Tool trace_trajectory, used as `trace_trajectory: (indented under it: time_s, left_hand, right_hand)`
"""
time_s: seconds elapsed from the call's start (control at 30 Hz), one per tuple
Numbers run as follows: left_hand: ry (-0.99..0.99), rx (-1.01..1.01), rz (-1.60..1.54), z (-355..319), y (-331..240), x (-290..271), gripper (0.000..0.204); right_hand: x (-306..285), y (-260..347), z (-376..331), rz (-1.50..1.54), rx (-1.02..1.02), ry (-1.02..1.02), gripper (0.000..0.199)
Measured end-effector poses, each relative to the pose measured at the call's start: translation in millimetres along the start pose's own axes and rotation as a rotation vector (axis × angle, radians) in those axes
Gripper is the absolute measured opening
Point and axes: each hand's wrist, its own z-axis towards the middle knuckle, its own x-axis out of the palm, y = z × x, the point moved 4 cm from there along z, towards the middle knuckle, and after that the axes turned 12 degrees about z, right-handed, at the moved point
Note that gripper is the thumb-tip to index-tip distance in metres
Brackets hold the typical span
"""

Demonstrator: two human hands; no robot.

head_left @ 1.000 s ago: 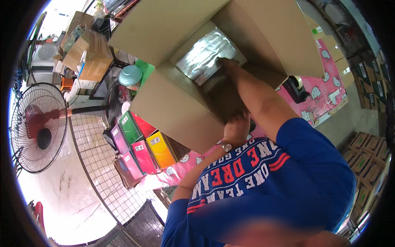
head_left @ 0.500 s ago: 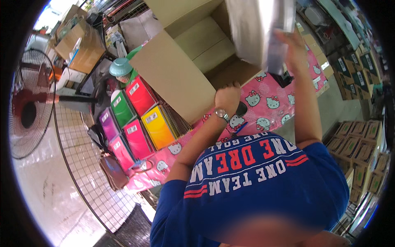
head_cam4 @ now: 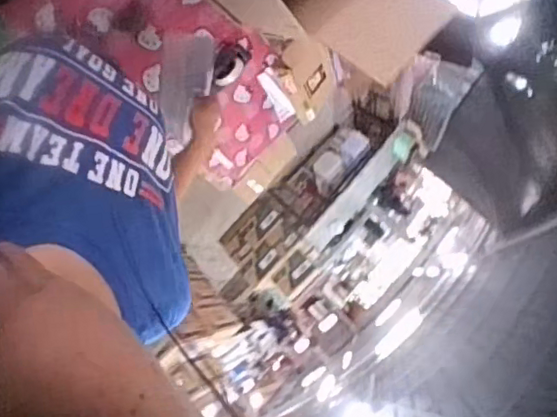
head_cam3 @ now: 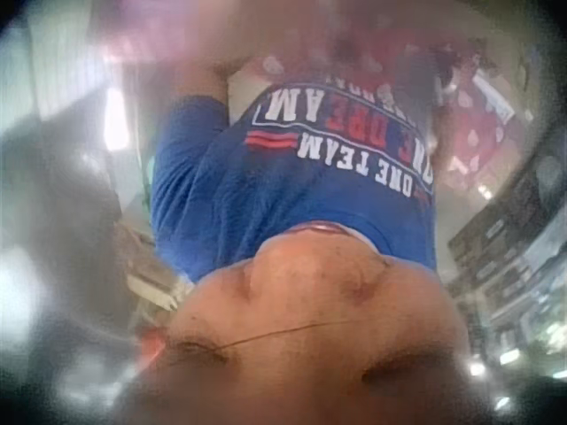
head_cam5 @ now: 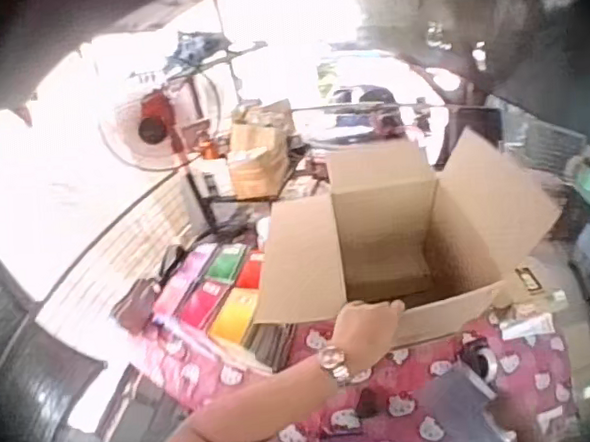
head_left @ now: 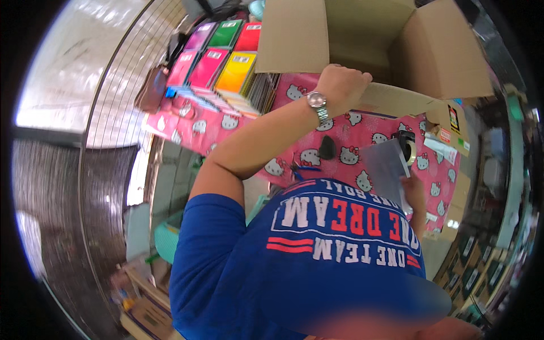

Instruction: The person sorts a stack of multi-colored notebooks and places several notebooks into individual plastic sleeves, sealing them with tape from a dispenser.

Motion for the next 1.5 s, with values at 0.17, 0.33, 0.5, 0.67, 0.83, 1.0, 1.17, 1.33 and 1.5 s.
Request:
trace_trajectory:
  time_s: [0.17,0.33,0.5,0.67,0.83,1.0,1.17,1.33,1.5]
  left_hand:
    - [-0.287,-0.235,0.087,-46.4,-42.5,-73.2,0.022]
    - [-0.46,-0.542,0.113,-93.9,-55.4,-154.3,0.021]
    - [-0.398,-0.833,0.357,-195.9,-64.3,-223.0,0.044]
    - [-0.473,-1.021,0.422,-277.7,-102.0,-236.7,0.043]
    - [-0.441,-0.877,0.407,-226.9,-141.4,-258.0,0.026]
    - [-0.52,-0.434,0.006,-101.6,-182.4,-222.9,0.028]
    - [-0.486,0.262,-0.092,20.8,-296.7,-157.0,0.019]
    - [0.03,0.62,-0.233,67.7,-411.8,-65.2,0.015]
    - [0.105,0.803,-0.25,54.9,-491.6,49.2,0.018]
  right_hand:
    - [39.8,-24.7,17.1,-0.13,-0.238,0.272,0.016]
    - [91.4,-68.0,48.2,-0.416,-0.328,0.516,0.023]
    - [127.1,-107.9,79.3,-0.432,-0.337,0.613,0.032]
    - [127.9,-114.7,80.7,-0.372,-0.276,0.688,0.037]
    - [121.4,-101.1,73.7,-0.37,-0.246,0.652,0.036]
    - [108.1,-81.8,49.5,-0.346,-0.242,0.542,0.026]
    - [93.2,-78.7,5.3,-0.329,-0.331,0.388,0.022]
    - [63.1,-81.6,-12.2,-0.197,-0.311,0.282,0.024]
    - [34.2,-80.1,-14.7,-0.062,-0.291,0.182,0.025]
